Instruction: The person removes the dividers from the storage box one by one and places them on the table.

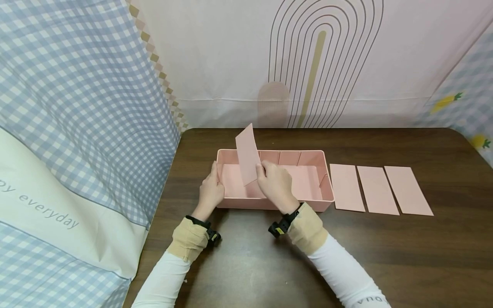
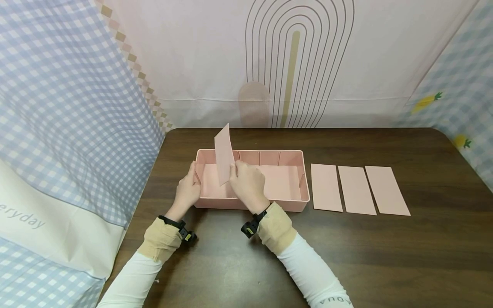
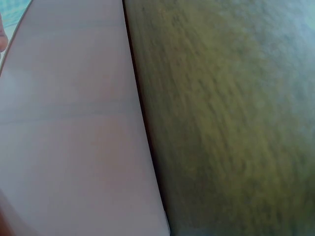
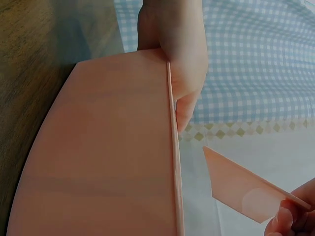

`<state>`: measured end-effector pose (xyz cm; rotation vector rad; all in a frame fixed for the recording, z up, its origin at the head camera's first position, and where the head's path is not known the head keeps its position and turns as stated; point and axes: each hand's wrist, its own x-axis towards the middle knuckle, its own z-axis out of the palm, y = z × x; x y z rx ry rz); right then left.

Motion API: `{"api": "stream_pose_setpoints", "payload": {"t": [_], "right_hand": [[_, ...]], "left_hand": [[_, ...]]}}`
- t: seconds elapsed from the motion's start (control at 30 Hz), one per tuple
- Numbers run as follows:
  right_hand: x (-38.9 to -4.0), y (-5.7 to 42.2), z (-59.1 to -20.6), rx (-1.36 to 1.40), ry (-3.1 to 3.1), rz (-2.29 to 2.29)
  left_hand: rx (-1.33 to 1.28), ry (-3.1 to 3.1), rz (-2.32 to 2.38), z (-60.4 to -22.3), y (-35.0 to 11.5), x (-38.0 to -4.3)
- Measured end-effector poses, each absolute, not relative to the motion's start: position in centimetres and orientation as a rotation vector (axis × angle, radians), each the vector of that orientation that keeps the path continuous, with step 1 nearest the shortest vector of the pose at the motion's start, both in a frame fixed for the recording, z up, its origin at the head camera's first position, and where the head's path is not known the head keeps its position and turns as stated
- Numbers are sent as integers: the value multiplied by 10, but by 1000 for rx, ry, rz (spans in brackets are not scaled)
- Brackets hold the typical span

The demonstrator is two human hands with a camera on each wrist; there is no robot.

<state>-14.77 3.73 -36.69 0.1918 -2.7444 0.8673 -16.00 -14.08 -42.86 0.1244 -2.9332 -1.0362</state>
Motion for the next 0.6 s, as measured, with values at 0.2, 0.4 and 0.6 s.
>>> {"api": "stream_pose_setpoints", "payload": {"t": [0.2, 0.4, 0.6], "right_hand": [[-148, 44, -368, 161, -2770, 910], [-149, 50, -368, 137, -2776, 920], [-151, 58, -369, 113, -2798, 937]], "left_hand": [[126, -2934, -1047, -429, -141, -160], [136, -2933, -1065, -428, -141, -161], [138, -2935, -1057, -428, -141, -160]]}}
